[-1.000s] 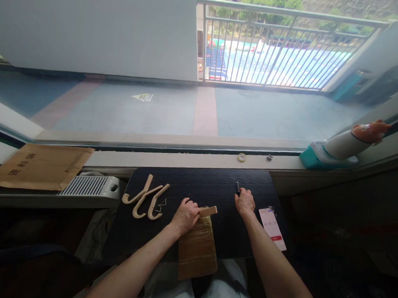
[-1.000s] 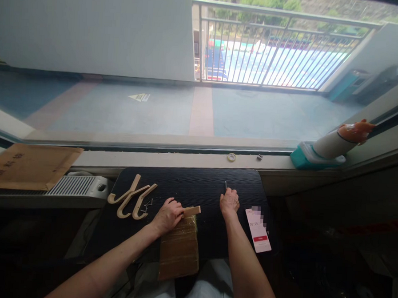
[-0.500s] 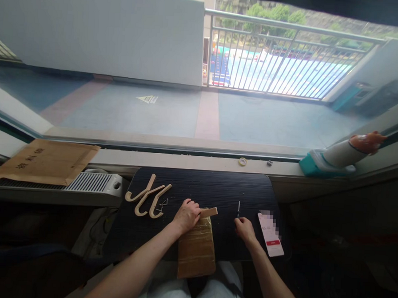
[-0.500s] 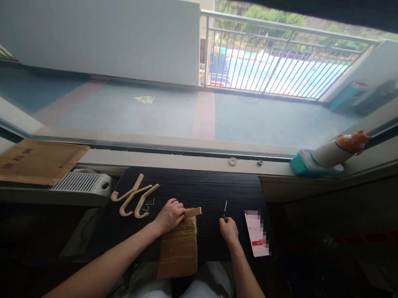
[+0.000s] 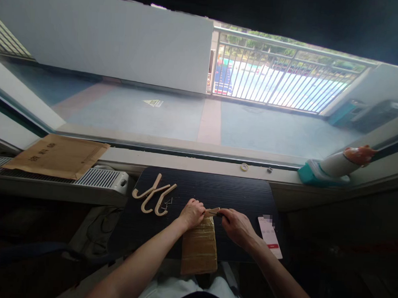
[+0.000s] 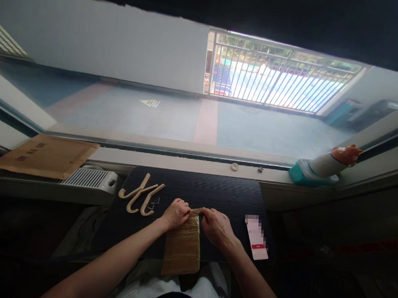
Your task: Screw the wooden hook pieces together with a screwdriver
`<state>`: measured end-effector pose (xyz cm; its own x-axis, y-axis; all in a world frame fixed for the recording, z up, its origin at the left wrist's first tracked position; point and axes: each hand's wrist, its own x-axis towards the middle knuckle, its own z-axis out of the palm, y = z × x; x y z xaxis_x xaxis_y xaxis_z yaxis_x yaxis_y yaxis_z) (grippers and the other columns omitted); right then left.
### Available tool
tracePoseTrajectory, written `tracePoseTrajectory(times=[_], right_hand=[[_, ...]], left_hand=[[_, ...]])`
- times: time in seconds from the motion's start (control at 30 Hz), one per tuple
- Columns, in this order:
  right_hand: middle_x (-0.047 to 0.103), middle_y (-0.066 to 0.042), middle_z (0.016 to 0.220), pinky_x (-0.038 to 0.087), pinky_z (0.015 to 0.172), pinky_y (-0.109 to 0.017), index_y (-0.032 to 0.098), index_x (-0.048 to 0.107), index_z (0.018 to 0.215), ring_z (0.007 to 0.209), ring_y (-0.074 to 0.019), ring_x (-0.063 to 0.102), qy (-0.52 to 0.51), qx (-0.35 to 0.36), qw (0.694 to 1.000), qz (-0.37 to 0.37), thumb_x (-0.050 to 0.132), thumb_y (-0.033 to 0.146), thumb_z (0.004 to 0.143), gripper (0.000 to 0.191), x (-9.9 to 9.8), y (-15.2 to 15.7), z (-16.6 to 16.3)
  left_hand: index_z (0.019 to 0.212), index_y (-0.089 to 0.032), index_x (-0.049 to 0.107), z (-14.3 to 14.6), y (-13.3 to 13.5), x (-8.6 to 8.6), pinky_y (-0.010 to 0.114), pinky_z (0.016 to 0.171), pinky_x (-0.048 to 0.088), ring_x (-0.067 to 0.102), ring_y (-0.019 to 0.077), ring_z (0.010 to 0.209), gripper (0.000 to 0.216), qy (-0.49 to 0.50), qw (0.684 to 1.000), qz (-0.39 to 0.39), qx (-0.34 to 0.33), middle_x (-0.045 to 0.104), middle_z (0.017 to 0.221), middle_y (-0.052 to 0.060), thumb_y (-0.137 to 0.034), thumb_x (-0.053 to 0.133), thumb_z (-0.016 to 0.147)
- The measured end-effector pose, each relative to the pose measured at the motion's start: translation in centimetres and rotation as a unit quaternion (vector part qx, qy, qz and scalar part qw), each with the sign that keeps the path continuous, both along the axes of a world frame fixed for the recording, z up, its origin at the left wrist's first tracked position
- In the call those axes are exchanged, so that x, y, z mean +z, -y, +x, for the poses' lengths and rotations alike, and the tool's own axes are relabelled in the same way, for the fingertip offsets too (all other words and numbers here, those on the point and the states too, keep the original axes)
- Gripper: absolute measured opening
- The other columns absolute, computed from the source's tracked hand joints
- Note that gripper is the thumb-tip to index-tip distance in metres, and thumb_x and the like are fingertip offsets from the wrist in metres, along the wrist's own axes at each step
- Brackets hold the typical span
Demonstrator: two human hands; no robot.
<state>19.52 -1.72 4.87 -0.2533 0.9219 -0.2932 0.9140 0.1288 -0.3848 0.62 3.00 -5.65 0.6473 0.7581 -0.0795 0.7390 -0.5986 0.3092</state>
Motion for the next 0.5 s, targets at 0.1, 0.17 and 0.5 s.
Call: tracePoseTrajectory(times=[0.1,0.17,0.5], right_hand=[[0.067,-0.002,0.094,0.038,0.076,-0.024,0.026,0.062,0.108,0.087,-0.0156,0.061,0.031,0.041,0.999,0.011,0.036,0.024,0.089,0.032,0.3,-0.6,-1.4],[0.067,-0.003,0.093,0.037,0.074,-0.024,0.025,0.063,0.106,0.086,-0.0158,0.06,0.045,0.057,0.997,0.012,0.035,0.026,0.09,0.032,0.1,-0.8,-1.9],[0.066,-0.004,0.09,0.036,0.072,-0.024,0.022,0.064,0.096,0.085,-0.0153,0.06,0.07,0.081,0.994,-0.002,0.036,0.027,0.091,0.028,-1.4,-1.2,-2.5]], left_hand=[[0.076,-0.017,0.067,0.0,0.0,0.0,0.036,0.087,0.034,0.056,0.0195,0.083,0.016,0.001,1.0,0.0,0.0,0.064,0.081,0.006,-0.019,0.052,0.082],[0.075,-0.017,0.067,0.0,0.0,0.1,0.036,0.085,0.035,0.056,0.0196,0.082,0.015,0.002,1.0,0.0,0.001,0.064,0.081,0.006,-0.02,0.053,0.081],[0.074,-0.016,0.066,0.0,0.2,0.2,0.036,0.085,0.035,0.056,0.0203,0.084,0.013,-0.012,1.0,0.008,-0.004,0.064,0.083,0.006,-0.021,0.055,0.079]])
